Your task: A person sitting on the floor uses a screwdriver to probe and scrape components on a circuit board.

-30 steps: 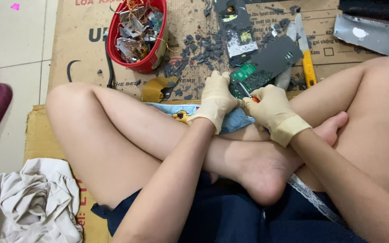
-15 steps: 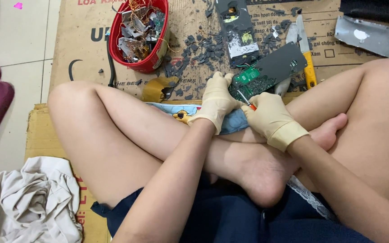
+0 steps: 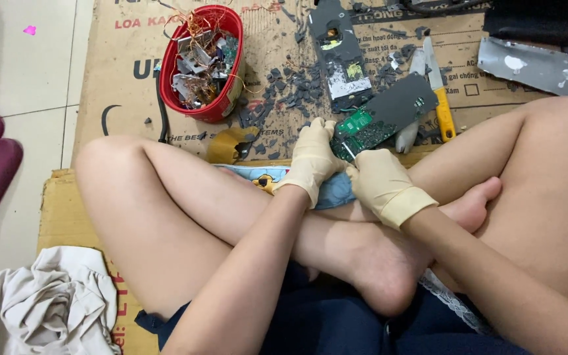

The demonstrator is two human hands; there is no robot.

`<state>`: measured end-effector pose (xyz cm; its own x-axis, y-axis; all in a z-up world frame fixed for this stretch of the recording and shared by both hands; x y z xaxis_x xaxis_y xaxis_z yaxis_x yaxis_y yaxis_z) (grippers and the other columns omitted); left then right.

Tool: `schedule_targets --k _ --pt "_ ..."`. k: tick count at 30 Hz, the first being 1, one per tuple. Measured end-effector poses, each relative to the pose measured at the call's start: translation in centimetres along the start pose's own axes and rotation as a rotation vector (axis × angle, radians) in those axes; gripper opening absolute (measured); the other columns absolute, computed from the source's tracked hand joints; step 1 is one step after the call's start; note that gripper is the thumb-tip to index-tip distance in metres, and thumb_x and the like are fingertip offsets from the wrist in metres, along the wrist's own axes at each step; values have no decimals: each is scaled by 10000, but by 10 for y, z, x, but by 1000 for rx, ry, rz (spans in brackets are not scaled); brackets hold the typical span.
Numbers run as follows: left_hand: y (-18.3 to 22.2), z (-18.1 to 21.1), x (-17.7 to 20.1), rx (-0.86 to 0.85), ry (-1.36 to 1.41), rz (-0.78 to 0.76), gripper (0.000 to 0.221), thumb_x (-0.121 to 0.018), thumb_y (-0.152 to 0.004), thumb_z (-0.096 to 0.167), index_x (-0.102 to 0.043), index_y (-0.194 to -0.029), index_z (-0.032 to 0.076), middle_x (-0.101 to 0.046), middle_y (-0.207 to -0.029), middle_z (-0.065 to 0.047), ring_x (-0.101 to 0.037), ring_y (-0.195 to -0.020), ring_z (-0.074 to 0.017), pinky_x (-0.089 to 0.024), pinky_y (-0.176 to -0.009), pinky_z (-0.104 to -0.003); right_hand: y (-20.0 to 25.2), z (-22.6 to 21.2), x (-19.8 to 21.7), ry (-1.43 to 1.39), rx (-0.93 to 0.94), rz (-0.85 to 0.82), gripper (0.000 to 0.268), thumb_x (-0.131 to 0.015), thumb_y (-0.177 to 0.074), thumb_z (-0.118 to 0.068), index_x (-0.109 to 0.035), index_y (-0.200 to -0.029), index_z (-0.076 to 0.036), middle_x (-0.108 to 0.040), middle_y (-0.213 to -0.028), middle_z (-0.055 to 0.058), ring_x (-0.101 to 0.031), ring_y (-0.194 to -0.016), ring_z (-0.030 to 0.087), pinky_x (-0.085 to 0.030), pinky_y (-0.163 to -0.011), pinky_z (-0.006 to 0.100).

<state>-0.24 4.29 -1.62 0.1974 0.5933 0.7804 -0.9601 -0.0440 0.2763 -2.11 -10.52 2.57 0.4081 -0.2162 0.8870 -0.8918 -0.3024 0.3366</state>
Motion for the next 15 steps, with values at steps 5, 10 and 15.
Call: schedule_targets --k 5,10,15 --pt "-4 -4 -2 -4 -4 20 946 -1006 -533 286 -574 -1354 98 -573 -1234 -104 -584 -1241 -380 -527 -1065 -522 -6 10 -1 -173 -24 34 296 -666 -844 -376 -783 -790 -110 -737 -794 202 -719 -933 413 -561 -761 506" --pt "1 -1 0 -4 22 19 941 -1001 -547 286 -565 -1354 74 -574 -1238 -126 -573 -1260 -399 -517 -1078 -524 -4 -3 -8 11 15 13 379 -587 -910 -376 -762 -818 -52 -720 -750 229 -739 -875 418 -594 -760 508" --pt "-18 -18 -24 36 85 -19 816 -891 -688 283 -536 -1418 200 -533 -1383 -54 -557 -1319 -333 -522 -1079 -518 -34 1 -38 237 151 49 329 -508 -981 -257 -607 -1029 54 -733 -854 236 -736 -852 485 -601 -712 576"
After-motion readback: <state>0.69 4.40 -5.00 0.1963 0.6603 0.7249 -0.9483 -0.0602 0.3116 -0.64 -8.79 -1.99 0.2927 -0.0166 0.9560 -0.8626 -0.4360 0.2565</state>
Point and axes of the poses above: each hand's wrist, its own y-axis away from the middle knuckle, its own x-axis out of the back of the hand, z = x × y, the point moved 2 cm from there along -y, towards the middle knuckle
